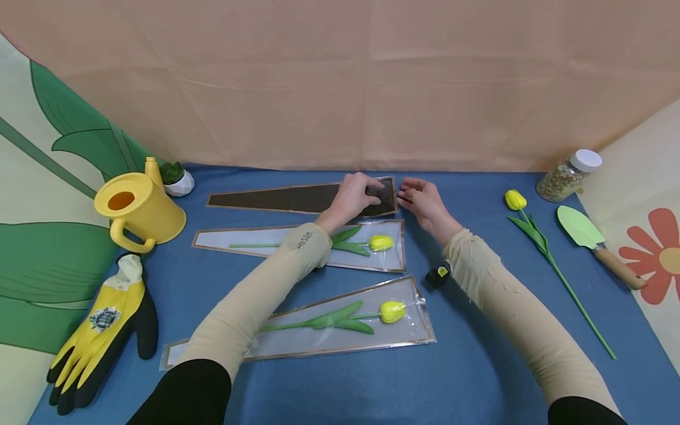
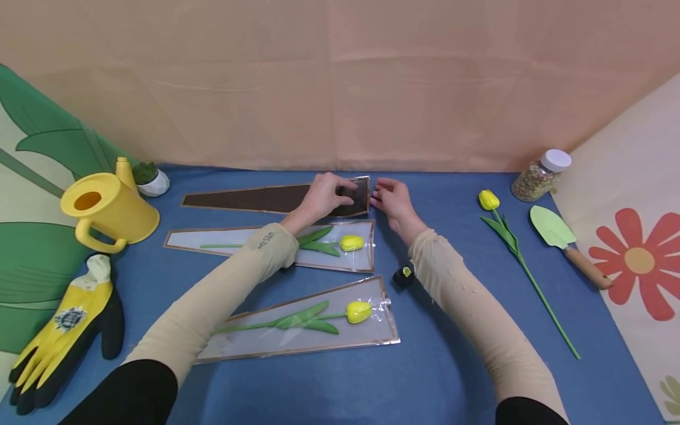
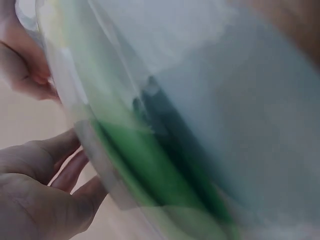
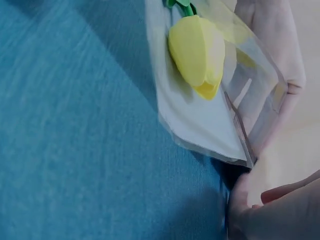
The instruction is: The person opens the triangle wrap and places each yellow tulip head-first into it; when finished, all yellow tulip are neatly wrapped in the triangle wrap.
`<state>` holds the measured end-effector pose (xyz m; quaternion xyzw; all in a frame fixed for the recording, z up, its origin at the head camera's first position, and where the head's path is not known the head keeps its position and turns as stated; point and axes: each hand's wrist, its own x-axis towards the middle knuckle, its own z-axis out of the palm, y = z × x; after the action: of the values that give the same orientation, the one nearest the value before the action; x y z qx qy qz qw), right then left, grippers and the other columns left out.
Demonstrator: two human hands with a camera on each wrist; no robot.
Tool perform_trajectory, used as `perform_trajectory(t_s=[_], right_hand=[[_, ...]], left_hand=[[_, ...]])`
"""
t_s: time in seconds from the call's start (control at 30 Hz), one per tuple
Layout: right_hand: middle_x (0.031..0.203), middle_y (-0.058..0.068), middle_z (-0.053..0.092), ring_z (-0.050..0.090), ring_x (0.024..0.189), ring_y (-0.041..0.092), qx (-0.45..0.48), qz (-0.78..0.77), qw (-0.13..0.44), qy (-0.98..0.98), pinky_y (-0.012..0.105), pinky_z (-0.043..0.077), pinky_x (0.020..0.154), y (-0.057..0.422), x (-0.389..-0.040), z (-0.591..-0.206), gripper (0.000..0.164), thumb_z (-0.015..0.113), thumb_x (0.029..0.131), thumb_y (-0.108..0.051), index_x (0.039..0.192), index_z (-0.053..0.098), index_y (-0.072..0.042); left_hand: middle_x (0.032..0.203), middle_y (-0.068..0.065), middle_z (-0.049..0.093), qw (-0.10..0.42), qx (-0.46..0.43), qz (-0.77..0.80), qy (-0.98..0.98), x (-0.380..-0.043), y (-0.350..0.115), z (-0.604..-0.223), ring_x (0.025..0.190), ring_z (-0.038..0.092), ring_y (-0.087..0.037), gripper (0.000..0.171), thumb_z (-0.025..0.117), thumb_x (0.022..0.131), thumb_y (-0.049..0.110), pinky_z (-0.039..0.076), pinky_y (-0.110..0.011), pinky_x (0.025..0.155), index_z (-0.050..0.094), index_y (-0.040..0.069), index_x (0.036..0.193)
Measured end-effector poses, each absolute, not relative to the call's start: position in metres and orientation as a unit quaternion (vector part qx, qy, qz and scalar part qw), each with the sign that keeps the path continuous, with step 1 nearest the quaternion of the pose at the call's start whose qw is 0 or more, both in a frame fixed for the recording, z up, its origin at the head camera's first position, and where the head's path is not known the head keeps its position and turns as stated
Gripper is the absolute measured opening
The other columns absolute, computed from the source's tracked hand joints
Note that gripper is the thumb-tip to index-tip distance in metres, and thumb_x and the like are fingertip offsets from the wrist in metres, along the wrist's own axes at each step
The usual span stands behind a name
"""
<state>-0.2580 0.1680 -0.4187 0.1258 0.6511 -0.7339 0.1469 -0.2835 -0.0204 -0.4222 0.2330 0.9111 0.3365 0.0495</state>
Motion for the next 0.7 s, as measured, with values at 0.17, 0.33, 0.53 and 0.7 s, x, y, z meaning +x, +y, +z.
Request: perform_trajectory(t_s=[0.17,0.33,0.53,0.7], right_hand=[[0.165,0.028,0.035,0.049,0.140,0.030,0.110,-0.737,0.181,0.642,0.038,0.038,0.120,0.1671,-0.2602,-0.4227,0.053,0.035,0.115,0.001,0.166,0.022,0.008],[0.155,0.026,0.043,0.056,0.124,0.024,0.085,-0.734,0.201,0.643,0.042,0.038,0.120,0.1662,-0.2602,-0.4254,0.051,0.036,0.115,0.000,0.164,0.026,0.009],[0.132,0.012,0.053,0.057,0.115,0.019,0.096,-0.749,0.214,0.620,0.036,0.042,0.112,0.1649,-0.2601,-0.4239,0.048,0.030,0.117,-0.004,0.163,0.031,0.007],[0.130,0.008,0.053,0.056,0.109,0.015,0.109,-0.754,0.215,0.610,0.030,0.044,0.106,0.1626,-0.2598,-0.4230,0.048,0.028,0.117,-0.003,0.163,0.032,0.007]], left_hand=[[0.137,-0.011,0.072,0.042,0.222,0.339,0.913,-0.2819,-0.0175,-0.4209,0.104,0.074,-0.026,0.036,0.081,0.096,0.005,0.058,-0.033,0.086,0.077,0.004,0.131],[0.133,-0.012,0.074,0.031,0.215,0.334,0.917,-0.2794,-0.0152,-0.4208,0.091,0.074,-0.025,0.035,0.081,0.096,0.006,0.058,-0.032,0.080,0.077,0.005,0.130],[0.127,-0.009,0.077,0.011,0.208,0.301,0.931,-0.2766,-0.0134,-0.4239,0.103,0.074,-0.024,0.032,0.084,0.095,0.011,0.058,-0.033,0.087,0.080,0.006,0.126],[0.124,-0.009,0.078,0.007,0.202,0.292,0.935,-0.2761,-0.0120,-0.4263,0.108,0.074,-0.024,0.032,0.084,0.095,0.014,0.058,-0.034,0.090,0.080,0.006,0.126]])
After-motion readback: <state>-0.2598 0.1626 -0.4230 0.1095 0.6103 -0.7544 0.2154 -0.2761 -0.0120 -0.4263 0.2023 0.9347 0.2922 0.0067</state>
